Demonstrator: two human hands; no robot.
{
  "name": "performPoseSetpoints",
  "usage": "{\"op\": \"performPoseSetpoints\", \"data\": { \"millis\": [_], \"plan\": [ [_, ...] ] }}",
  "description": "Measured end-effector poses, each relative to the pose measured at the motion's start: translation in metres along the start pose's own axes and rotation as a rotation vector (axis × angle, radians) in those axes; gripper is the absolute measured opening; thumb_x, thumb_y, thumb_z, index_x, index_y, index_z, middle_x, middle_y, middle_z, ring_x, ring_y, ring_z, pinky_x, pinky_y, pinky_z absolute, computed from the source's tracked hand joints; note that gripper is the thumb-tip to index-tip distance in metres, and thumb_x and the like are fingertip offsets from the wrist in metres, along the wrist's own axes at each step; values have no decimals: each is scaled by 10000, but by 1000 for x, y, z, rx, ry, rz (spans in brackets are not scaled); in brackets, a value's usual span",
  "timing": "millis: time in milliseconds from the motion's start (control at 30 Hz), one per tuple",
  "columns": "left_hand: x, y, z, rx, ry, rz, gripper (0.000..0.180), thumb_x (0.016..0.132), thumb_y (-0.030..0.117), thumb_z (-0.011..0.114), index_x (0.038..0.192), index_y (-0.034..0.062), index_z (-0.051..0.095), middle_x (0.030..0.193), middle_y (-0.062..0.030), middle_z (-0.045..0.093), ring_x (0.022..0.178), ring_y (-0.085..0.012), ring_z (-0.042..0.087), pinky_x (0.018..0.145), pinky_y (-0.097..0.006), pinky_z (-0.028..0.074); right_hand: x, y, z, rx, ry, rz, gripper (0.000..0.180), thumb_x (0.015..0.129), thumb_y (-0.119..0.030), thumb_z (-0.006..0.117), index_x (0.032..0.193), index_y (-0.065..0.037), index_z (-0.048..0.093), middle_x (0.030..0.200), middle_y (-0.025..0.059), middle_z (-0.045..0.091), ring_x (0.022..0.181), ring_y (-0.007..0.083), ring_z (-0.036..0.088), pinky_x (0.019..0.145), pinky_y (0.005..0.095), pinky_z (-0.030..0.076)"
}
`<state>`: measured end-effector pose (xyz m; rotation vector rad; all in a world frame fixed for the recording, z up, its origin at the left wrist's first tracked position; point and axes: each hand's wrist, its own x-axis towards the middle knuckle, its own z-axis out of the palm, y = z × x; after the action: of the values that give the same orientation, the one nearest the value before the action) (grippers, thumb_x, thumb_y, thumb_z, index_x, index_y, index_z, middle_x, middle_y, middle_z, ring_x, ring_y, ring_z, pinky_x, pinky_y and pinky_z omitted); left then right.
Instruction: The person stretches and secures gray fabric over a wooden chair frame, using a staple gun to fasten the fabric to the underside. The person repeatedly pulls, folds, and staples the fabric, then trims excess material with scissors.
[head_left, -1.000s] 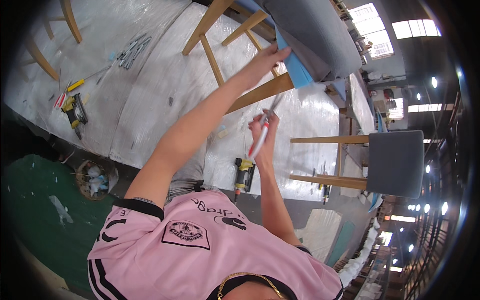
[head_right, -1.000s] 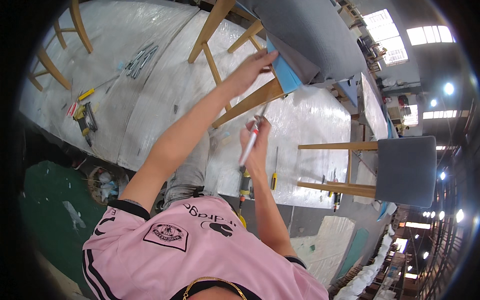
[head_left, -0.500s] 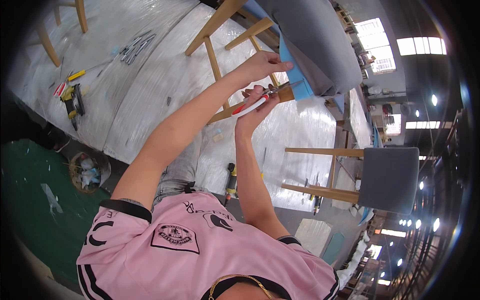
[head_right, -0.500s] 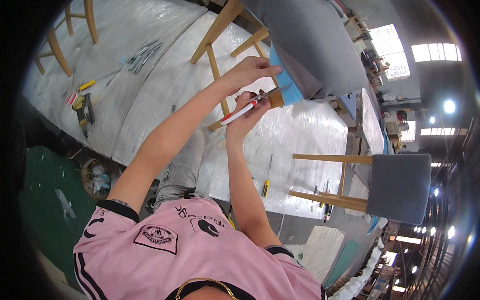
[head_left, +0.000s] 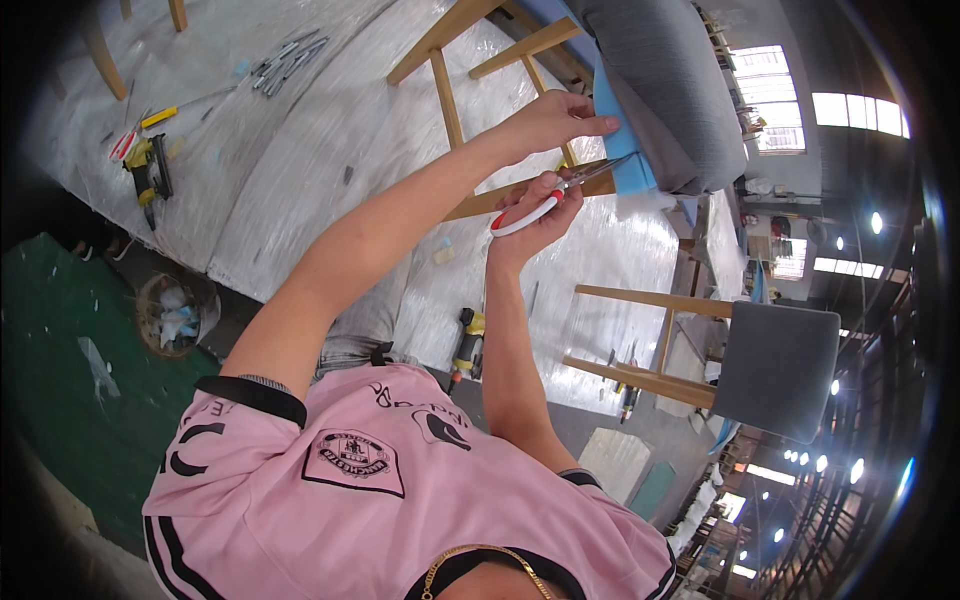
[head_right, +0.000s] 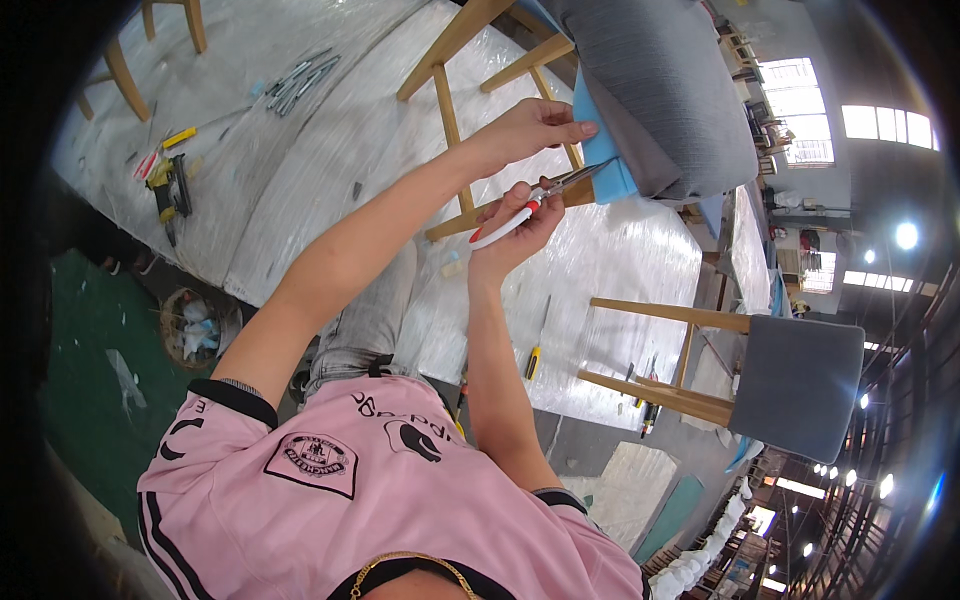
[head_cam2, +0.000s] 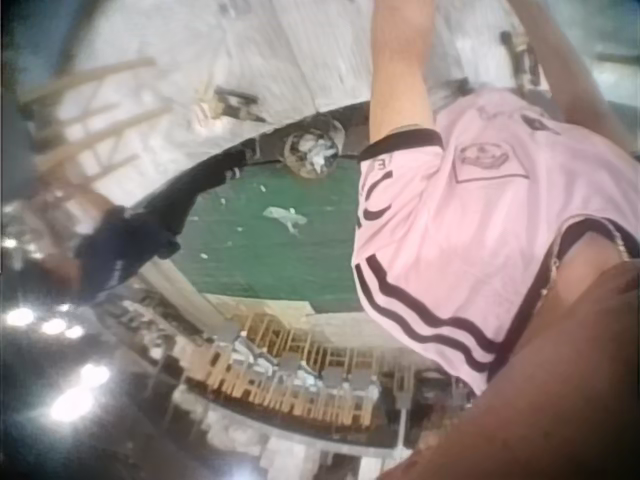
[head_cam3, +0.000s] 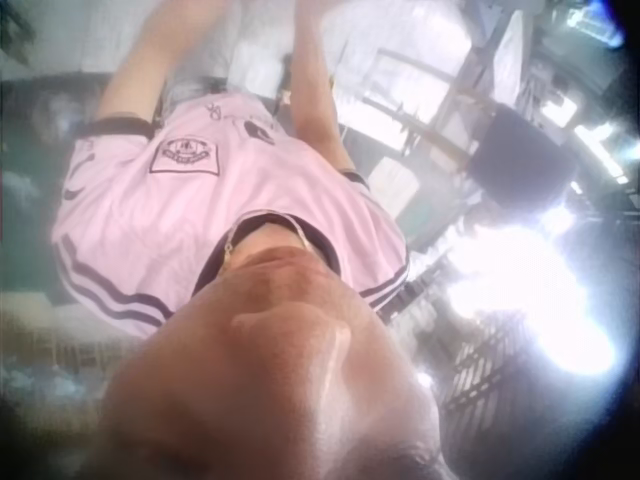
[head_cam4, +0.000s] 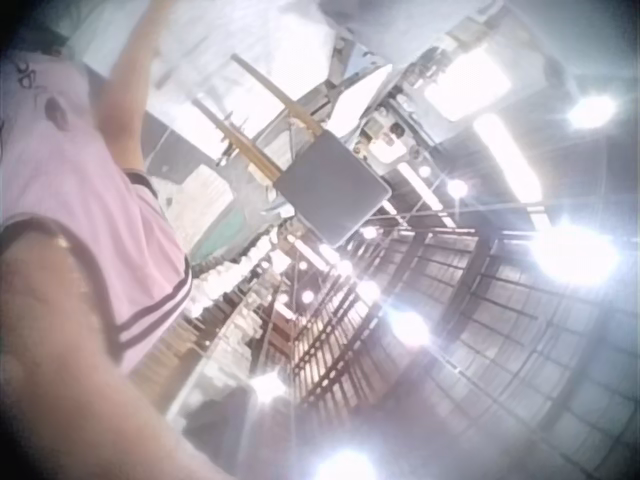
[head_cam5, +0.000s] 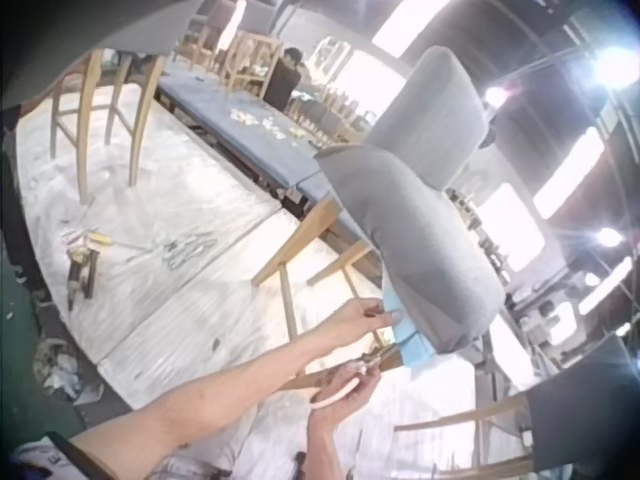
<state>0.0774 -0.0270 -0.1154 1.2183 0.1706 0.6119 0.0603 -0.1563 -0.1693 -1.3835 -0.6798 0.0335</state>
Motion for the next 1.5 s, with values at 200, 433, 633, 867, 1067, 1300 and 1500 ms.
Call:
{"op": "performPoseSetpoints", "data": {
  "millis": [200, 433, 633, 867, 1067, 1300, 1500],
  "plan": [
    [-31, -6, 31, 3, 6, 95, 646, 837, 566, 810, 1150, 7, 727, 1026, -86, 721, 919, -188, 660, 847, -320, 522, -38, -7, -34, -75, -94, 105, 487, 1043, -312, 640, 1332, 19, 431, 837, 40, 554, 528, 89, 532, 464, 248, 437],
    [-36, -25, 53, 99, 272, 236, 568, 806, 457, 853, 1146, 15, 743, 1083, -103, 728, 922, -197, 669, 824, -331, 539, -94, 5, -100, -140, -190, 304, 407, 1038, -226, 642, 1325, 7, 472, 821, 29, 564, 548, 71, 528, 474, 230, 424],
    [-70, -3, 80, -102, 283, 149, 347, 892, 313, 804, 1026, -6, 778, 884, -59, 763, 778, -147, 679, 764, -283, 544, -135, 23, -156, -216, -75, 482, 365, 1064, -274, 598, 1275, 11, 515, 766, 38, 566, 512, 92, 521, 450, 242, 411],
    [-55, 20, 88, -149, 228, -16, 320, 909, 341, 809, 935, 22, 786, 815, -30, 748, 713, -82, 635, 685, -238, 521, -136, 23, -151, -139, -1, 461, 324, 1068, -272, 598, 1250, -8, 548, 759, 18, 555, 514, 81, 503, 450, 239, 392],
    [-50, 17, 90, -313, 171, -58, 333, 930, 356, 793, 1006, 34, 754, 848, -17, 723, 708, -72, 619, 660, -231, 501, -137, 20, -153, -139, 14, 508, 339, 1062, -275, 602, 1264, -10, 539, 747, 37, 567, 502, 91, 525, 443, 246, 411],
    [-54, 15, 87, -248, 150, -54, 264, 954, 293, 770, 1033, 42, 741, 859, 0, 713, 745, -65, 622, 674, -227, 485, -145, 28, -157, -88, 36, 559, 346, 1049, -268, 616, 1263, -7, 542, 750, 58, 583, 488, 100, 526, 435, 251, 420],
    [-56, 0, 93, -21, 280, 142, 317, 936, 288, 784, 1058, 1, 724, 919, -18, 711, 789, -100, 633, 741, -257, 517, -147, 45, -161, -23, 39, 539, 311, 1047, -239, 614, 1251, -15, 547, 728, 54, 586, 450, 102, 521, 404, 255, 401]
  ]
}}
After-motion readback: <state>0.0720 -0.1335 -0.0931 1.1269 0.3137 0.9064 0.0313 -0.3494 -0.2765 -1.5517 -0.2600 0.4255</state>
